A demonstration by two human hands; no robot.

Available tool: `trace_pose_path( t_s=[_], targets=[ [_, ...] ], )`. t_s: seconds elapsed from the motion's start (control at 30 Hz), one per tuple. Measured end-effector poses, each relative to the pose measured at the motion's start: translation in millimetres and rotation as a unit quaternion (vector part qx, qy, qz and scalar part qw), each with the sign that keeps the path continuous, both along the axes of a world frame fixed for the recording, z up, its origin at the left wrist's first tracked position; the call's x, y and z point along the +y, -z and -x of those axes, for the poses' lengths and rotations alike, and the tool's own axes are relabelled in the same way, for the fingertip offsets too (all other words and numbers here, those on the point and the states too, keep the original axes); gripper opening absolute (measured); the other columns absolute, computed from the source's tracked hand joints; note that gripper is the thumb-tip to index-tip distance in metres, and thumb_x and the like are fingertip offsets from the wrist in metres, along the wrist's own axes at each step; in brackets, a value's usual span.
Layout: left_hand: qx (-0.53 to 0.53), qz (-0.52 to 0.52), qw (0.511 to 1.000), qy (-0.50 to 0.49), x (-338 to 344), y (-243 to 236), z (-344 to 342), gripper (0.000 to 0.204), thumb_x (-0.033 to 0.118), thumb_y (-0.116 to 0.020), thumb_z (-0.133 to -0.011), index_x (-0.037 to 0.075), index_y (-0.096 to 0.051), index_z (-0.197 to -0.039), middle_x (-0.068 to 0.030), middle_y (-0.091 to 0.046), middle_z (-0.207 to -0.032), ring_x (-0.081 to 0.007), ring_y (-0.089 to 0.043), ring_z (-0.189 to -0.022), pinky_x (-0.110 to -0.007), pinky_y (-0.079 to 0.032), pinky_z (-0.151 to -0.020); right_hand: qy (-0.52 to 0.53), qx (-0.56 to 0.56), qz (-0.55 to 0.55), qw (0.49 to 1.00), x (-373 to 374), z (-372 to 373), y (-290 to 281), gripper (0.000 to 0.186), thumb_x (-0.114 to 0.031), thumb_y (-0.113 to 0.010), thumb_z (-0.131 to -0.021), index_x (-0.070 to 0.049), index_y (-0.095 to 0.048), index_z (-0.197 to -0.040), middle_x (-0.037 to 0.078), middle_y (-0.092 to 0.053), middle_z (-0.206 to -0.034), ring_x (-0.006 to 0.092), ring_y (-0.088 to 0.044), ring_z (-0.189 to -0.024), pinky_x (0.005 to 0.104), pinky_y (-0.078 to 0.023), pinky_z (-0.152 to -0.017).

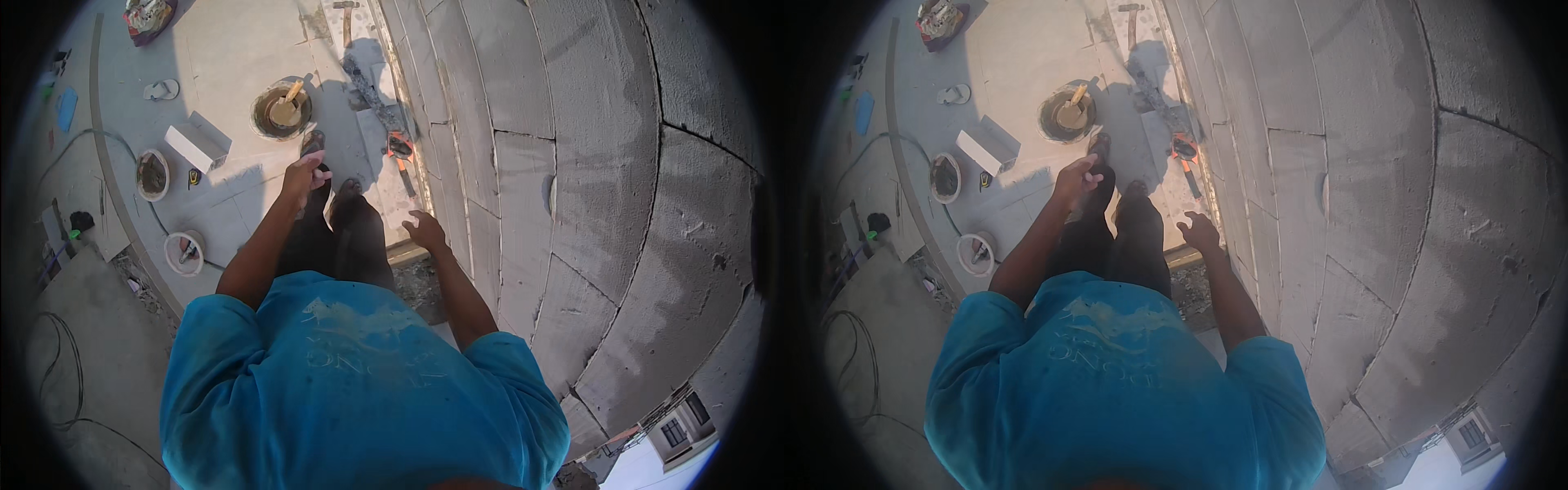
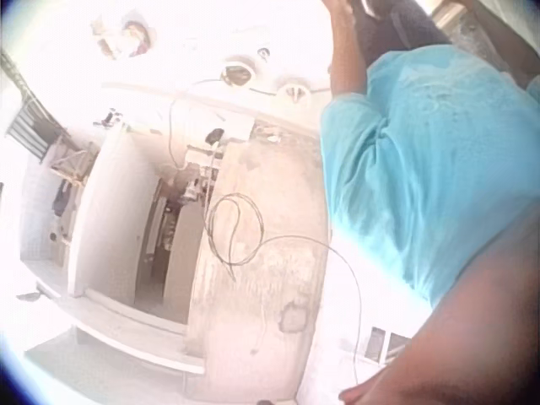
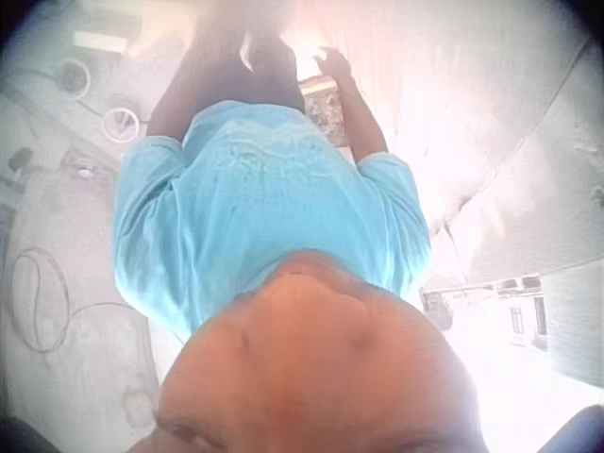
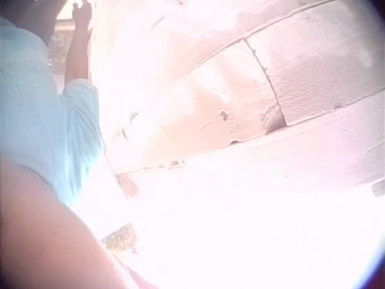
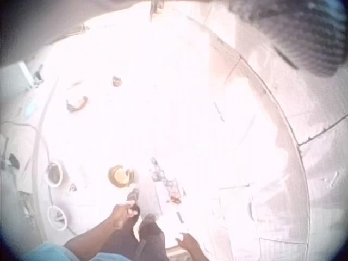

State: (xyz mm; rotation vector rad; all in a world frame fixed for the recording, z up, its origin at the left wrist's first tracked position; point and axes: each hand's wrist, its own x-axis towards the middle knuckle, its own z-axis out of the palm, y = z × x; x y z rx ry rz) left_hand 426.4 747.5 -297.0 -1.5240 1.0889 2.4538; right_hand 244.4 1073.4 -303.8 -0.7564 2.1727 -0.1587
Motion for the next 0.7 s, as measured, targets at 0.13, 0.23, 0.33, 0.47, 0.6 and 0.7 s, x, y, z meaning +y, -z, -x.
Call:
trace_pose_path(
  t_s=[0.13, 0.23, 0.33, 0.47, 0.6, 0.7],
  targets=[
    [-0.204, 0.22, 0.954, 0.018, 41.9, 57.2, -114.8, 0.071, 0.021, -0.074, -0.086, -0.001, -0.041, -0.144, -0.0126, -0.07, -0.103, -0.0239, -0.067, -0.093, -0.036, -0.053, -0.083, 0.151, -0.107, 0.0, 0.983, -6.3, -39.0, 64.8, 0.041, -0.035, -0.067, -0.087, -0.005, -0.067, -0.116, 0.017, -0.071, -0.105, 0.0319, -0.068, -0.098, 0.0388, -0.052, -0.087],
    [-0.318, 0.274, 0.881, 0.22, 71.3, 88.4, -165.2, 0.075, 0.023, -0.075, -0.084, 0.002, -0.039, -0.146, -0.0216, -0.063, -0.12, -0.0309, -0.064, -0.108, -0.04, -0.051, -0.091, 0.164, -0.119, -0.019, 0.979, -7.9, -60.3, 173.8, 0.037, -0.035, -0.067, -0.086, -0.007, -0.068, -0.112, 0.017, -0.072, -0.101, 0.0321, -0.069, -0.094, 0.0395, -0.053, -0.084],
    [-0.326, 0.369, 0.798, 0.347, 96.7, 119.7, -194.4, 0.073, 0.022, -0.076, -0.081, 0.005, -0.043, -0.144, -0.0188, -0.054, -0.132, -0.0358, -0.049, -0.125, -0.046, -0.036, -0.106, 0.157, -0.1, -0.053, 0.981, -47.2, -46.7, 292.4, 0.033, -0.034, -0.067, -0.086, -0.01, -0.069, -0.109, 0.017, -0.072, -0.096, 0.0326, -0.069, -0.092, 0.0415, -0.054, -0.082],
    [-0.302, 0.37, 0.797, 0.369, 88.3, 140.1, -187.1, 0.061, 0.017, -0.075, -0.079, 0.01, -0.053, -0.135, -0.0143, -0.053, -0.131, -0.0363, -0.045, -0.127, -0.051, -0.034, -0.105, 0.133, 0.041, 0.029, 0.99, -142.7, -19.2, 403.9, 0.027, -0.021, -0.065, -0.088, -0.006, -0.067, -0.11, 0.016, -0.07, -0.096, 0.0304, -0.069, -0.088, 0.0406, -0.054, -0.078],
    [-0.253, 0.368, 0.805, 0.391, 38.5, 154.7, -168.4, 0.049, 0.015, -0.074, -0.077, 0.012, -0.062, -0.124, -0.0118, -0.054, -0.129, -0.0364, -0.048, -0.124, -0.051, -0.036, -0.103, 0.123, 0.105, 0.325, 0.932, -305.2, 42.3, 457.6, 0.025, -0.009, -0.066, -0.087, -0.005, -0.065, -0.111, 0.013, -0.063, -0.102, 0.0242, -0.067, -0.087, 0.035, -0.054, -0.075],
    [-0.271, 0.391, 0.801, 0.364, 13.1, 153.6, -160.3, 0.046, 0.011, -0.075, -0.074, 0.013, -0.064, -0.119, -0.0104, -0.056, -0.127, -0.0369, -0.049, -0.123, -0.051, -0.037, -0.103, 0.09, 0.191, 0.362, 0.908, -440.7, 114.2, 474.7, 0.03, -0.013, -0.063, -0.089, -0.008, -0.063, -0.119, 0.019, -0.06, -0.105, 0.0312, -0.063, -0.097, 0.0404, -0.052, -0.084]
  ],
)
